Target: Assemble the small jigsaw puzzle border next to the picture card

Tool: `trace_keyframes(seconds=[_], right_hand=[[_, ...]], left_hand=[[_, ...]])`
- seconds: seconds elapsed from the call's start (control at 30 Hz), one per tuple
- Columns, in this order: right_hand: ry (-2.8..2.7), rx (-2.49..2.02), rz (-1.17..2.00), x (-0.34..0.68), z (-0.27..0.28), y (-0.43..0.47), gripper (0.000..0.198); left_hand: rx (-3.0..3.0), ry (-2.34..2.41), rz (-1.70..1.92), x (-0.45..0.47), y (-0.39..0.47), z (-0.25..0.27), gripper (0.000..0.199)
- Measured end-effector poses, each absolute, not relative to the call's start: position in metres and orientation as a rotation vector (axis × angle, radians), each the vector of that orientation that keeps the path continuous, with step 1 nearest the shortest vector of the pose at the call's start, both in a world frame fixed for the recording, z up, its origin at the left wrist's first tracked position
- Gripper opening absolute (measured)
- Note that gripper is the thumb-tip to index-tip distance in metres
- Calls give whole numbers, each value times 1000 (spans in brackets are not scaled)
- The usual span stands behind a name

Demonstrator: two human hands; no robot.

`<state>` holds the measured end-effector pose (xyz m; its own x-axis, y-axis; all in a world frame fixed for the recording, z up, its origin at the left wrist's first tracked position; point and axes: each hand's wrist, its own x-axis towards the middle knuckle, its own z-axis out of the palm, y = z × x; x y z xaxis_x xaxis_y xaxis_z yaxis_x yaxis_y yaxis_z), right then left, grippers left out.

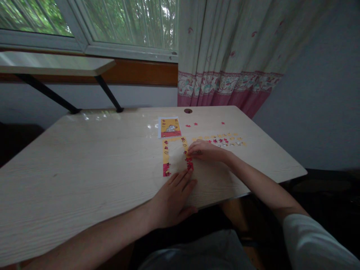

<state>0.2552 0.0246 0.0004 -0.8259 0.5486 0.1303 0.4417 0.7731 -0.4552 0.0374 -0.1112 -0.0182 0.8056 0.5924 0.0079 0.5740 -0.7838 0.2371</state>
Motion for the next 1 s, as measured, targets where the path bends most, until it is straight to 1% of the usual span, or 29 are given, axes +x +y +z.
trace_keyframes(seconds=[0.17, 0.3, 0.53, 0.73, 0.9, 1.0], right_hand=[[-2707, -747, 560, 256, 1, 23, 11], [-2743, -885, 537, 254, 15, 12, 6], [-2811, -1128, 683, 247, 24, -7, 11], [-2744, -1228, 700, 248, 27, -15, 20], [-2694, -1332, 763, 246, 25, -18, 10], [-2620, -1407, 797, 246, 22, -20, 11]], left_hand=[[2754, 909, 114, 38, -110, -20, 72], [2747, 918, 122, 38, -111, -23, 73], [2777, 873, 189, 38, -113, -21, 68], [2755, 1094, 154, 40, -117, -12, 62], [2774, 1103, 146, 42, -117, -8, 61], [2786, 1096, 133, 42, -117, -8, 62]])
